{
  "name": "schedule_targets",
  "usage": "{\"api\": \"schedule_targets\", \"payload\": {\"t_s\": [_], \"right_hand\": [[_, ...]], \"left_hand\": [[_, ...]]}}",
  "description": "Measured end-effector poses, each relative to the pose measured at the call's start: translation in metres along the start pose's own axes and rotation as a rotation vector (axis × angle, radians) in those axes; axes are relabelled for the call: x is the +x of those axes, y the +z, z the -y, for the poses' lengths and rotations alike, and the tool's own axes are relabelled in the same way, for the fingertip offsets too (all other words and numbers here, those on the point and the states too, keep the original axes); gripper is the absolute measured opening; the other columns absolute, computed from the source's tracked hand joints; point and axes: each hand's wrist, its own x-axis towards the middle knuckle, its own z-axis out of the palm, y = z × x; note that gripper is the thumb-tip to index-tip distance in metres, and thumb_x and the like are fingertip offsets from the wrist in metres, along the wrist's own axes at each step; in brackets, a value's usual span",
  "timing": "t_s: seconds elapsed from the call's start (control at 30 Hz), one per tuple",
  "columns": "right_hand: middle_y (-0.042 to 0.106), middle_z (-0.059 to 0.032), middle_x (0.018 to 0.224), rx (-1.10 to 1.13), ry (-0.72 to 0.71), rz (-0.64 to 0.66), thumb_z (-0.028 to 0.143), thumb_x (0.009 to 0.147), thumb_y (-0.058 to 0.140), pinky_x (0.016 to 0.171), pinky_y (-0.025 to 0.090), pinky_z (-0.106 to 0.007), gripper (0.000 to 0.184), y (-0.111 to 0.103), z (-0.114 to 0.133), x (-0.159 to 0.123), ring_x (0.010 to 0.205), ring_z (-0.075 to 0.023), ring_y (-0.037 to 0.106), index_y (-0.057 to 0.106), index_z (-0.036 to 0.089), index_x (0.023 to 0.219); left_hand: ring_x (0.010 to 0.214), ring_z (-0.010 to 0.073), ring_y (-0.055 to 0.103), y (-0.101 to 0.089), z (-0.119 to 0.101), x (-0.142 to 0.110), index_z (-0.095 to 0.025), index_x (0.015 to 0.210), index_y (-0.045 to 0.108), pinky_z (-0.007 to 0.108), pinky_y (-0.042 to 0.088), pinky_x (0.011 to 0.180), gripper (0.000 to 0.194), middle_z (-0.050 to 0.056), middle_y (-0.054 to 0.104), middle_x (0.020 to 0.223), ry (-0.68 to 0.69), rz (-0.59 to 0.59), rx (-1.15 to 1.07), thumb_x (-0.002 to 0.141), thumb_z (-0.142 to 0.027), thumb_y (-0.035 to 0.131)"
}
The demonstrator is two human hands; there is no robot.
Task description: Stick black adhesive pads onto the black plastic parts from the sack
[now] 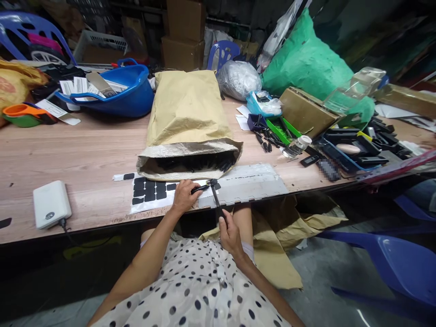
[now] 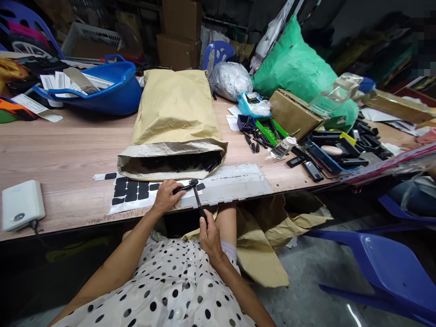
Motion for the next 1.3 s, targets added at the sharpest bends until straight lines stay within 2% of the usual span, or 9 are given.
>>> {"api": "schedule_targets", "payload": {"t_s": [0.23,0.6,0.73,0.9,1.07,1.2,1.3], "right_hand": [[0.075,-0.0121,0.11,-0.026,0.016,0.029,0.049,0.097,0.044,0.084,0.06,-0.033,0.045,-0.002,0.003,0.0,0.1,-0.0238,0.071,0.067,0.018,0.12],[0.074,-0.0113,0.115,-0.01,0.036,0.119,0.048,0.095,0.047,0.094,0.056,-0.039,0.042,-0.002,0.009,-0.005,0.107,-0.0261,0.069,0.067,0.021,0.122],[0.073,-0.0118,0.116,0.002,0.085,0.07,0.053,0.095,0.047,0.092,0.056,-0.036,0.047,-0.004,0.009,-0.005,0.108,-0.0254,0.068,0.067,0.02,0.122],[0.071,-0.0135,0.122,0.001,0.171,-0.032,0.053,0.095,0.044,0.096,0.055,-0.038,0.05,-0.001,0.006,-0.003,0.115,-0.0258,0.065,0.063,0.018,0.126],[0.072,-0.0116,0.118,0.006,0.229,-0.018,0.051,0.095,0.043,0.096,0.054,-0.037,0.047,0.004,-0.001,-0.002,0.112,-0.0245,0.065,0.063,0.02,0.123],[0.073,-0.0102,0.111,0.022,0.223,-0.011,0.048,0.095,0.042,0.092,0.055,-0.037,0.042,0.006,-0.001,-0.002,0.105,-0.0239,0.066,0.063,0.021,0.119],[0.072,-0.0098,0.107,0.043,0.22,0.016,0.047,0.096,0.039,0.088,0.055,-0.035,0.04,0.005,0.002,-0.002,0.099,-0.023,0.066,0.062,0.021,0.117]], "left_hand": [[0.092,0.0234,0.055,0.0,-0.002,-0.001,-0.027,0.094,0.075,0.037,0.045,0.085,0.013,0.003,0.066,0.088,0.003,-0.006,0.0,0.082,-0.028,0.069],[0.093,0.0242,0.055,0.001,-0.003,-0.001,-0.027,0.096,0.075,0.039,0.046,0.085,0.015,0.003,0.067,0.09,-0.019,-0.012,-0.01,0.082,-0.026,0.068],[0.091,0.0238,0.056,-0.001,-0.004,-0.002,-0.026,0.094,0.074,0.038,0.047,0.084,0.013,0.003,0.067,0.087,-0.012,-0.005,-0.002,0.082,-0.027,0.068],[0.089,0.0238,0.057,-0.001,-0.004,-0.001,-0.025,0.093,0.073,0.037,0.047,0.083,0.014,0.003,0.068,0.087,-0.009,-0.033,0.032,0.08,-0.028,0.069],[0.088,0.0239,0.059,-0.001,-0.003,-0.001,-0.024,0.093,0.073,0.037,0.049,0.081,0.012,0.004,0.068,0.086,0.027,-0.068,0.046,0.082,-0.029,0.069],[0.084,0.0215,0.062,-0.01,-0.011,-0.021,-0.021,0.095,0.07,0.035,0.052,0.078,0.015,0.006,0.069,0.087,0.131,-0.114,-0.081,0.089,-0.031,0.061],[0.079,0.0185,0.066,-0.015,-0.021,-0.052,-0.021,0.103,0.068,0.031,0.055,0.073,0.022,0.005,0.072,0.09,0.221,0.012,-0.229,0.095,-0.035,0.053]]}}
